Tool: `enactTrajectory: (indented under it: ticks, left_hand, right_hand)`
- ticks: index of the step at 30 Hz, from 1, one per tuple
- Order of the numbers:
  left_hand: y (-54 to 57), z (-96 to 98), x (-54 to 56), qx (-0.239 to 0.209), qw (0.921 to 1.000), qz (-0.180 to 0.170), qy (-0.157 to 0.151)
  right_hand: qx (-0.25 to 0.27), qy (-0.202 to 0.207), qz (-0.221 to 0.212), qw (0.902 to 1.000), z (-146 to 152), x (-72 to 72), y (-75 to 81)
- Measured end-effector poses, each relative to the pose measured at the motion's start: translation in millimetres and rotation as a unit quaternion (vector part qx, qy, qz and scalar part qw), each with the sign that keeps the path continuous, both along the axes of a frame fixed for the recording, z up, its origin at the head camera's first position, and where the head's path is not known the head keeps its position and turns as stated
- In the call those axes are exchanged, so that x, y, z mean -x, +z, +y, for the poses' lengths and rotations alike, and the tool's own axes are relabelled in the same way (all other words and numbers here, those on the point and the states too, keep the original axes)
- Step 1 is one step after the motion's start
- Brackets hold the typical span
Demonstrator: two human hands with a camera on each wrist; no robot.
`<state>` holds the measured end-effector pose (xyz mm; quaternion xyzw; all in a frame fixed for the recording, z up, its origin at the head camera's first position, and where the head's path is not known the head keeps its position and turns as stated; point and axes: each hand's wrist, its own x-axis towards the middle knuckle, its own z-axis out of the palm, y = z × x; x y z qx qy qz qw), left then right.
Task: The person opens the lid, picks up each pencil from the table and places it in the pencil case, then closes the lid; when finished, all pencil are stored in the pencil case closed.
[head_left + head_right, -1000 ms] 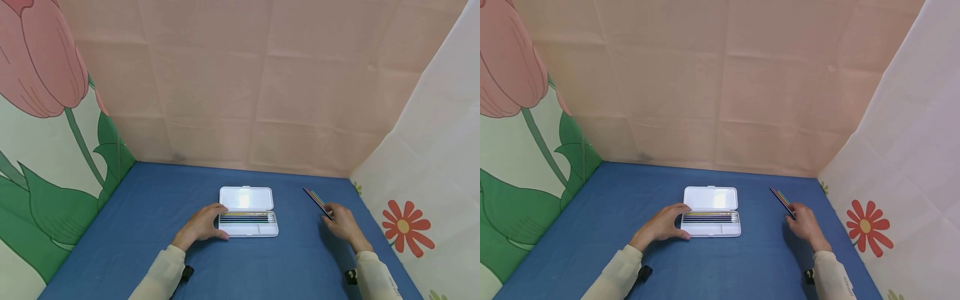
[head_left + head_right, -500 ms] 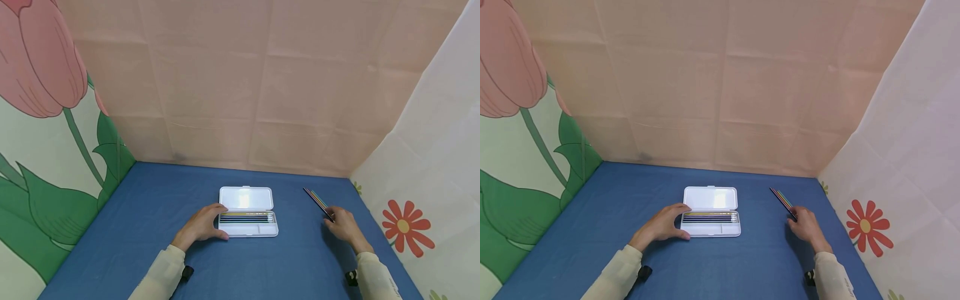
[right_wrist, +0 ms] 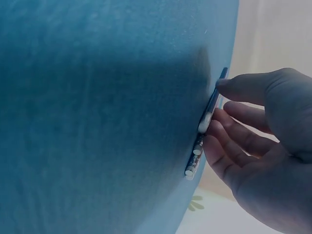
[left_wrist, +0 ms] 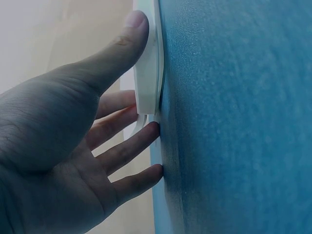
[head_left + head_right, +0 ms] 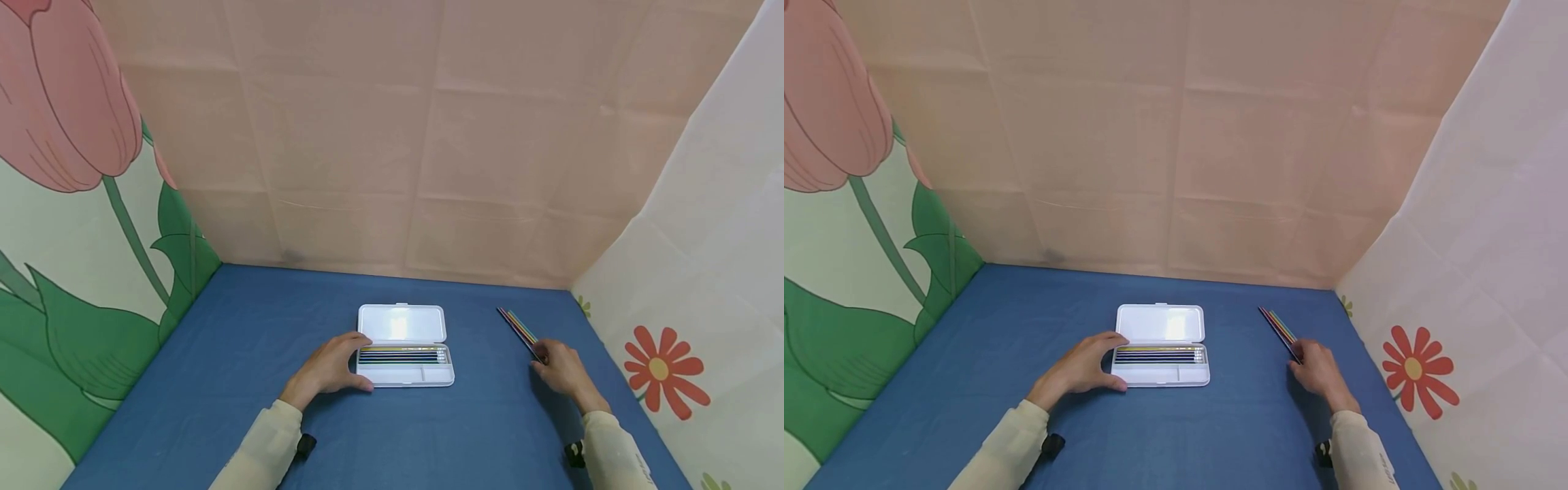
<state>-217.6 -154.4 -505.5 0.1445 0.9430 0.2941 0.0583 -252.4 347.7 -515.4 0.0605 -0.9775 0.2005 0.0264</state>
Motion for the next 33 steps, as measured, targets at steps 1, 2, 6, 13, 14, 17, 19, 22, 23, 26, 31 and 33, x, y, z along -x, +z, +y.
enactTrajectory:
  ticks: [1,2,6,13,14,17,19,22,23,26,31,33]
  left_hand:
    - [0.0,0.0,0.1,0.001,1.0,0.0,0.0]
    - [0.0,0.1,0.1,0.001,1.0,-0.001,0.0]
    - [0.0,0.1,0.1,0.0,1.0,-0.002,-0.001]
    - [0.3,0.2,-0.1,-0.003,1.0,-0.001,-0.001]
    - [0.4,0.2,-0.1,-0.002,1.0,-0.001,-0.001]
    - [0.3,0.1,0.1,-0.001,1.0,-0.001,-0.001]
    - [-0.1,-0.2,0.3,0.001,1.0,0.001,-0.001]
    - [-0.6,-0.8,0.4,0.0,1.0,0.003,-0.003]
    - [-0.6,-0.9,0.4,0.0,1.0,0.003,-0.004]
    - [-0.6,-1.1,0.4,-0.001,1.0,0.003,-0.005]
    - [-0.2,-0.9,0.3,0.001,1.0,0.002,-0.004]
    - [0.2,-0.7,0.2,0.001,1.0,0.001,-0.004]
  right_hand:
    - [0.002,0.0,-0.006,1.0,0,0.2,-0.1]
    - [0.005,-0.001,-0.011,0.9999,0,0.3,0.0]
    - [0.009,0.004,-0.025,0.9996,-1,1.0,-0.5]
    - [0.011,0.031,-0.028,0.9991,-2,-1.1,-0.4]
    - [0.012,0.036,-0.029,0.9989,-3,-2.1,0.2]
    - [0.018,0.046,-0.021,0.9986,-6,-4.9,2.0]
    - [0.021,0.056,-0.01,0.9982,-10,-6.1,4.1]
    - [0.026,0.07,0.005,0.9972,-17,-7.8,7.6]
    - [0.028,0.075,0.008,0.9967,-20,-8.4,9.1]
    - [0.032,0.092,0.017,0.9951,-29,-10.0,13.3]
    - [0.036,0.121,0.037,0.9913,-44,-11.3,20.5]
    - [0.037,0.13,0.046,0.9898,-50,-11.2,22.4]
